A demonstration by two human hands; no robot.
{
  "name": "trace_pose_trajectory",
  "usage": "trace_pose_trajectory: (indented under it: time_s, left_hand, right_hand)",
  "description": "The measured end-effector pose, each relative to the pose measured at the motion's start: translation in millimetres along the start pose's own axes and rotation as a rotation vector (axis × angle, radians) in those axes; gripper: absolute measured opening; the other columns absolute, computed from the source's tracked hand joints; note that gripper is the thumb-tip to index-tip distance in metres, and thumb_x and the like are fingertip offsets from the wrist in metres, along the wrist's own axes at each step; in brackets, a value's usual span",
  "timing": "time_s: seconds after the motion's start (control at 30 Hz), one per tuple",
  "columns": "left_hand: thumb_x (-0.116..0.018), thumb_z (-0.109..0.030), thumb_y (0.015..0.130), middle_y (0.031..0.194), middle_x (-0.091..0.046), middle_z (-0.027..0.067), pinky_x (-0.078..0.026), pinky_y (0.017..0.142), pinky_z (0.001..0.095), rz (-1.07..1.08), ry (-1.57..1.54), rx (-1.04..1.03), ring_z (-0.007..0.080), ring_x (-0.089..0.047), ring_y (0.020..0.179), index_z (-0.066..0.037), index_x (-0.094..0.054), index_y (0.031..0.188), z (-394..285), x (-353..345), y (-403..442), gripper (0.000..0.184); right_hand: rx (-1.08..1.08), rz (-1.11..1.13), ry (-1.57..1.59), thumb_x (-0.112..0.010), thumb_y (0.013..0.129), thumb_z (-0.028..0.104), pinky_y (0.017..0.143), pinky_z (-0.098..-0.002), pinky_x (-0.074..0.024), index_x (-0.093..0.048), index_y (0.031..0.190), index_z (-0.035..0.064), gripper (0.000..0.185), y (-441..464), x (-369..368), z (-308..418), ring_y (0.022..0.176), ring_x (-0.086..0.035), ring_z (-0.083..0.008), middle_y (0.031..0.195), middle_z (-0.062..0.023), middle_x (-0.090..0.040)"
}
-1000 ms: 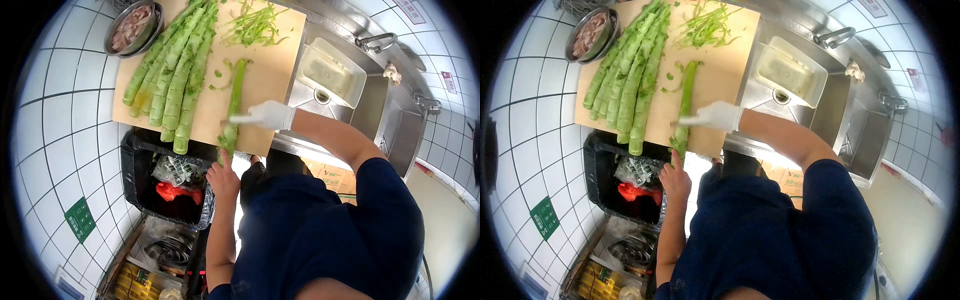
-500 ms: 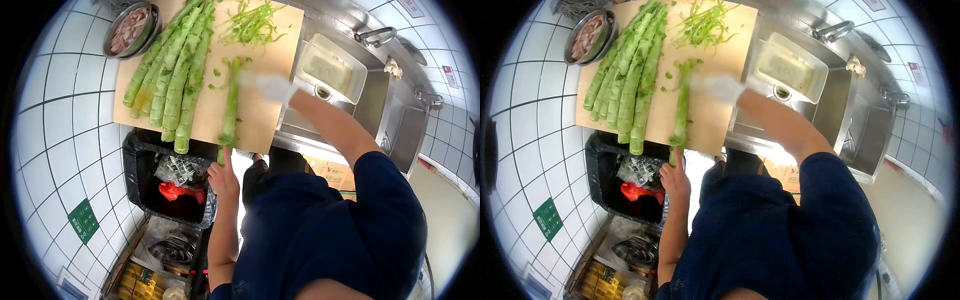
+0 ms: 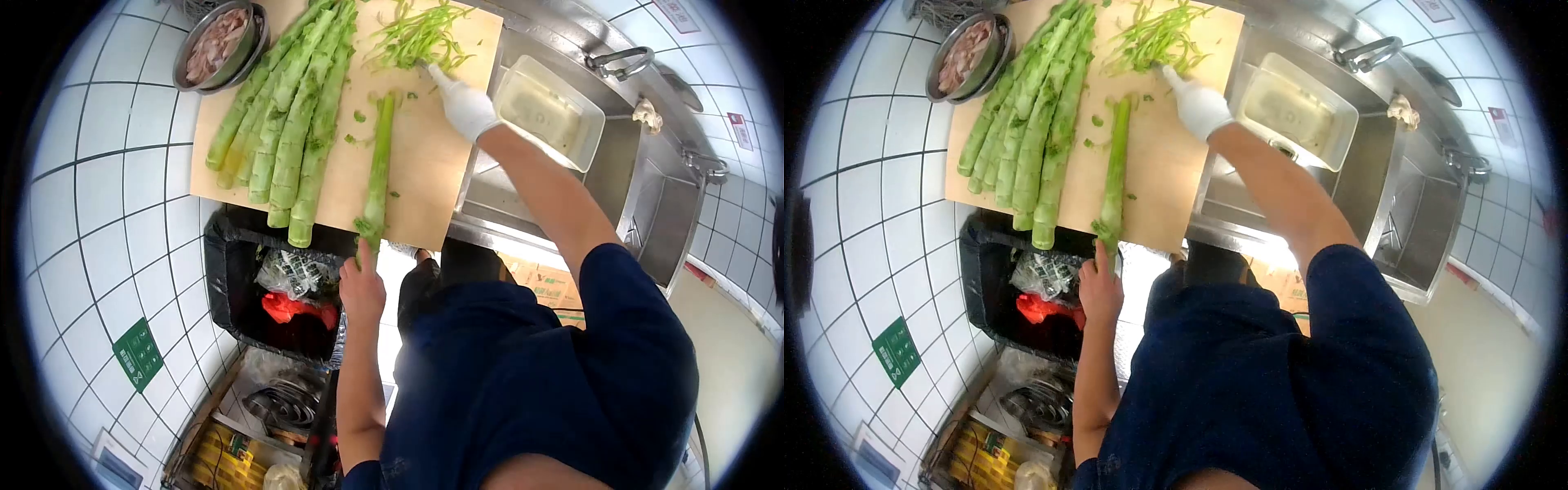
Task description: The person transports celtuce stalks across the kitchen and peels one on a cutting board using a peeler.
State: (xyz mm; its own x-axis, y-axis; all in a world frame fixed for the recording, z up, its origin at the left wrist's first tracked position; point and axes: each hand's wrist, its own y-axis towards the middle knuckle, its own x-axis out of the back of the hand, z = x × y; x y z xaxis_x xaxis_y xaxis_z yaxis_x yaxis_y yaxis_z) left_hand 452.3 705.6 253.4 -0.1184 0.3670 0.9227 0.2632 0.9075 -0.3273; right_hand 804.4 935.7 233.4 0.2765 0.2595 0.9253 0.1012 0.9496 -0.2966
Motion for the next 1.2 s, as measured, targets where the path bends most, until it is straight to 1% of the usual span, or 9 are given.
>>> trace_pose_trajectory:
  time_s: [0.2, 0.23, 0.33, 0.43, 0.63, 0.87, 0.93, 1.0, 1.2]
  left_hand:
    - [-0.072, -0.012, 0.080, 0.117, -0.058, 0.0227, -0.055, 0.086, 0.0503, 0.034, -0.404, 0.050, 0.0438, -0.061, 0.105, -0.006, -0.026, 0.162, 4.6, 2.9, 0.0, 0.094]
    - [-0.073, -0.012, 0.080, 0.118, -0.058, 0.0232, -0.055, 0.087, 0.0505, 0.021, -0.456, 0.038, 0.0443, -0.060, 0.105, -0.005, -0.026, 0.162, 4.2, 2.6, 0.1, 0.095]
    - [-0.071, -0.007, 0.080, 0.127, -0.059, 0.0246, -0.053, 0.095, 0.0476, -0.020, -0.535, 0.053, 0.0435, -0.062, 0.112, -0.004, -0.020, 0.164, -17.2, 17.0, 6.4, 0.098]
    - [-0.073, -0.008, 0.083, 0.139, -0.053, 0.0317, -0.050, 0.102, 0.0472, -0.115, -0.610, 0.047, 0.0467, -0.058, 0.123, 0.005, -0.017, 0.161, -49.3, 26.0, 22.9, 0.097]
    - [-0.075, -0.011, 0.087, 0.137, -0.051, 0.0372, -0.044, 0.105, 0.0510, -0.144, -0.682, 0.056, 0.0501, -0.054, 0.124, 0.008, -0.003, 0.162, -106.6, 40.9, 54.7, 0.106]
    - [-0.066, -0.010, 0.090, 0.135, -0.053, 0.0347, -0.051, 0.095, 0.0505, -0.315, -0.518, 0.005, 0.0489, -0.058, 0.113, 0.012, -0.031, 0.155, -76.7, 63.6, 53.4, 0.077]
    - [-0.062, -0.005, 0.089, 0.142, -0.051, 0.0321, -0.048, 0.102, 0.0545, -0.753, -0.118, -0.056, 0.0494, -0.056, 0.120, 0.011, -0.045, 0.147, -42.1, 73.5, 59.3, 0.062]
    - [-0.060, -0.004, 0.086, 0.145, -0.047, 0.0318, -0.041, 0.110, 0.0613, -0.812, 0.120, -0.125, 0.0540, -0.047, 0.129, 0.012, -0.042, 0.147, -19.9, 102.0, 65.8, 0.065]
    - [-0.072, -0.021, 0.085, 0.141, -0.050, 0.0300, -0.039, 0.112, 0.0604, -0.482, 0.084, -0.153, 0.0486, -0.049, 0.129, 0.006, -0.046, 0.146, -1.3, 71.6, 35.1, 0.071]
  right_hand:
    - [0.332, -0.207, 0.461, -0.055, 0.102, 0.015, 0.068, -0.0450, -0.0561, -0.032, 0.163, 0.0210, 0.065, -62.9, -20.7, 27.1, 0.081, -0.069, -0.0376, 0.097, -0.0210, -0.069]
    - [0.285, -0.334, 0.699, -0.064, 0.100, 0.019, 0.068, -0.0415, -0.0551, -0.025, 0.166, 0.0211, 0.076, -74.5, -34.2, 35.1, 0.082, -0.071, -0.0323, 0.102, -0.0191, -0.072]
    - [-0.186, -0.013, 1.207, -0.076, 0.094, 0.022, 0.081, -0.0369, -0.0554, -0.021, 0.167, 0.0161, 0.092, -122.7, -24.5, 57.7, 0.098, -0.070, -0.0265, 0.118, -0.0182, -0.073]
    - [-0.090, 0.013, 1.293, -0.086, 0.086, 0.024, 0.096, -0.0340, -0.0523, -0.017, 0.167, 0.0101, 0.108, -149.7, -33.4, 77.9, 0.112, -0.066, -0.0202, 0.134, -0.0190, -0.067]
    - [0.067, 0.196, 1.110, -0.090, 0.076, 0.033, 0.111, -0.0391, -0.0461, -0.018, 0.166, 0.0066, 0.118, -128.5, 9.7, 81.4, 0.130, -0.060, -0.0333, 0.139, -0.0270, -0.061]
    - [0.383, 0.385, 0.718, -0.088, 0.073, 0.024, 0.112, -0.0369, -0.0451, -0.030, 0.163, 0.0083, 0.108, -78.9, 32.1, 45.2, 0.134, -0.058, -0.0302, 0.150, -0.0203, -0.055]
    - [0.540, 0.480, 0.568, -0.080, 0.077, 0.017, 0.099, -0.0395, -0.0517, -0.033, 0.163, 0.0182, 0.099, -78.2, 60.8, 46.7, 0.115, -0.067, -0.0353, 0.133, -0.0216, -0.066]
    - [0.649, 0.601, 0.419, -0.076, 0.078, 0.012, 0.092, -0.0421, -0.0538, -0.033, 0.163, 0.0241, 0.097, -66.3, 67.8, 43.4, 0.103, -0.069, -0.0408, 0.124, -0.0230, -0.069]
    - [1.052, 0.351, -0.197, -0.055, 0.086, -0.006, 0.070, -0.0474, -0.0534, -0.032, 0.162, 0.0329, 0.088, -26.8, 61.8, 38.2, 0.078, -0.067, -0.0388, 0.090, -0.0162, -0.067]
